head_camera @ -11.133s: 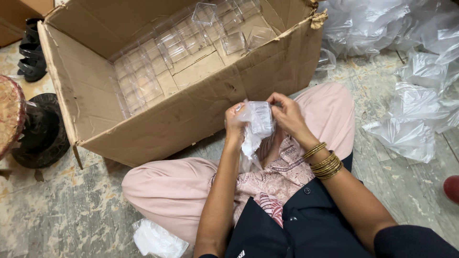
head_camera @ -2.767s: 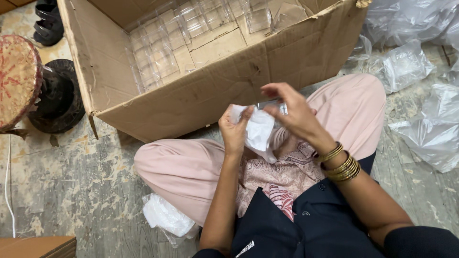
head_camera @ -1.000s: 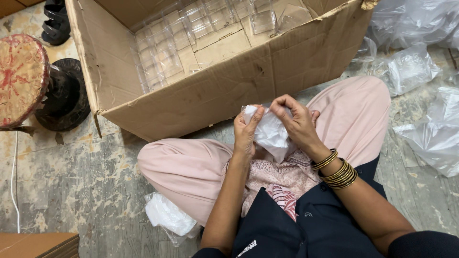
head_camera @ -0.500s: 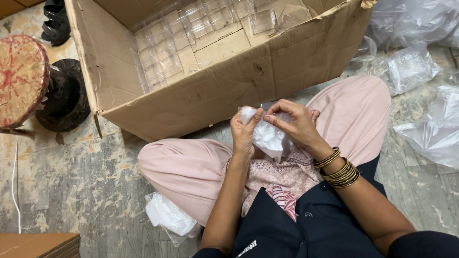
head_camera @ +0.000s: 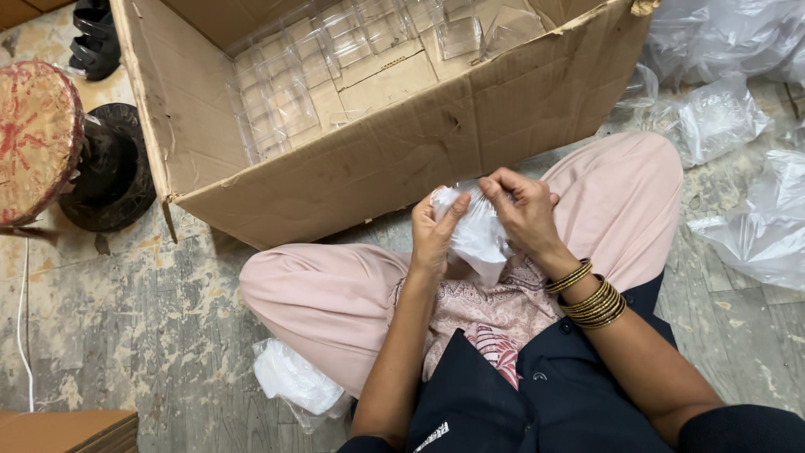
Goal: The person sits on the floor and wraps clear plastic boxes in thin plastic bags one at a time, then stacks the wrapped boxes into a large cardboard box. They occasionally reach into the box to arrange the stacked containers.
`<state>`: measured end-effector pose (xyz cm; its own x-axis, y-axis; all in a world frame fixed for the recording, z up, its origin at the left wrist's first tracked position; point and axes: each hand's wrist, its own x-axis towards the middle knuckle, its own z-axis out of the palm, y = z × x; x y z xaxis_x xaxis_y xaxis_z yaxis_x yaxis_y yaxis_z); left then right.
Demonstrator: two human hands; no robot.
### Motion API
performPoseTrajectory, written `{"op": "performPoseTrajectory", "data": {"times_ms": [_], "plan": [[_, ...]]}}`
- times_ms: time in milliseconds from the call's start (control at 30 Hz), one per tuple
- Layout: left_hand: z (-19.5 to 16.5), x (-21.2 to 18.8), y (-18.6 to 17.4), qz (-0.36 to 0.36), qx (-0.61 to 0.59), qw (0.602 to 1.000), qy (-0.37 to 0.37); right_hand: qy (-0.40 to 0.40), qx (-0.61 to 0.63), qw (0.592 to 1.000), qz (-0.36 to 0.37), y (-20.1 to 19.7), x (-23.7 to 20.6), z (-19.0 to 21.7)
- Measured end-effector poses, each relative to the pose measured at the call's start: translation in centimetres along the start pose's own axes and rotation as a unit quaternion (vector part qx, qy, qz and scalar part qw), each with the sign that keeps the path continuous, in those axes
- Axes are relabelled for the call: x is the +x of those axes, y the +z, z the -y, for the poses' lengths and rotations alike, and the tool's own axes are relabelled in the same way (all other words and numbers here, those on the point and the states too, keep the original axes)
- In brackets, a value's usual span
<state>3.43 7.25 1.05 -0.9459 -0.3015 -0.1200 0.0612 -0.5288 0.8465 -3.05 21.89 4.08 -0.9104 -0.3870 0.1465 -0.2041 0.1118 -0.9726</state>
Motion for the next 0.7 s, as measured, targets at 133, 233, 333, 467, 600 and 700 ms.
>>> {"op": "performPoseTrajectory", "data": {"times_ms": [133,233,333,467,600,700], "plan": [[-0.6,-0.2,1.0,-0.012,-0.035,0.999,-0.017,0.018,0.118,0.992,-0.04,-0.3,0.1,-0.4],[-0.2,0.0,0.7,-0.011,-0.029,1.0,0.002,0.08,0.185,0.979,0.04,-0.4,0.0,-0.8],[0.4,0.3,0.1,-0.014,-0.044,0.998,0.042,0.011,0.186,0.978,0.09,-0.2,-0.1,-0.9],[0.6,0.4,-0.3,-0.045,-0.04,0.998,0.036,-0.018,0.06,0.997,0.052,-0.1,-0.2,-0.6],[0.4,0.3,-0.4,-0.032,-0.003,0.999,0.015,-0.032,-0.035,0.998,0.05,-0.4,-0.2,-0.1],[0.2,0.2,-0.4,-0.014,-0.027,0.999,0.04,-0.024,-0.037,0.998,0.05,-0.4,-0.1,0.2]]}}
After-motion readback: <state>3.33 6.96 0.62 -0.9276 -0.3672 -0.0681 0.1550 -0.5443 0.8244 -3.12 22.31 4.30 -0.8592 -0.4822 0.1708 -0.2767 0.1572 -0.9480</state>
